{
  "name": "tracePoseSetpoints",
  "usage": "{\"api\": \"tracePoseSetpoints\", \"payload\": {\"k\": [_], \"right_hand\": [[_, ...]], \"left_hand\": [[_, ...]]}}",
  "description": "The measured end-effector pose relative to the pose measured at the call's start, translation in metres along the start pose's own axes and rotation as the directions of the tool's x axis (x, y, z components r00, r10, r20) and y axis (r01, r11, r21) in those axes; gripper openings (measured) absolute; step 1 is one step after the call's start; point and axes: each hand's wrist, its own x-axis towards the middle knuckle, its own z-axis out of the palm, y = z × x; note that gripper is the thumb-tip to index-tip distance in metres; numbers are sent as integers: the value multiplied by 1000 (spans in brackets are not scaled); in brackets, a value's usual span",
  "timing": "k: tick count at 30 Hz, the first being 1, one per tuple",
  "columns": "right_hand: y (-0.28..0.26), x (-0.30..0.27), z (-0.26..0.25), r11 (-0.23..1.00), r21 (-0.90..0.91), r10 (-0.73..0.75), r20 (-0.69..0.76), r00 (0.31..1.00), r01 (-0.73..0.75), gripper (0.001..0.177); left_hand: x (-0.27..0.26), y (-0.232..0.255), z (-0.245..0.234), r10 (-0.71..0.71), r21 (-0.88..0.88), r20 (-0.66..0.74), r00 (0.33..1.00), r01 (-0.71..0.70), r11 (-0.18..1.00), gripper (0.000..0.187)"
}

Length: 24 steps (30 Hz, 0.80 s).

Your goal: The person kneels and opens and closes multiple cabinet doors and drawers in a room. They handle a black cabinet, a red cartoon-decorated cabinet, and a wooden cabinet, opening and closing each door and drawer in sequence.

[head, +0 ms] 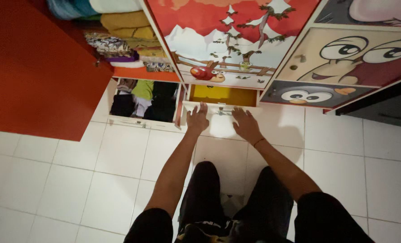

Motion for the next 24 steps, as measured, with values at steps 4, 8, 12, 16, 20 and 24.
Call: {"api": "tracePoseSetpoints", "payload": {"k": [4,8,12,16,20,24], "right_hand": [[2,-13,6,993,-65,100,-37,994,-103,83],[13,1,15,977,-4,215,77,974,-215,94],[12,24,30,953,99,276,114,954,-288,100],[10,39,36,940,100,312,125,942,-325,108],[14,58,30,924,118,345,154,926,-364,111],[23,81,22,915,123,369,130,920,-384,113]], "left_hand": [[13,5,-12,-23,-10,-3,1000,23,1000,87],[21,22,-13,-147,-100,11,989,147,984,93],[28,43,-4,-283,-503,98,954,293,813,96],[32,47,-4,-227,-647,80,971,224,729,89],[29,37,-13,-224,-617,82,971,226,754,85],[20,21,-11,-226,-622,56,973,211,754,82]]}}
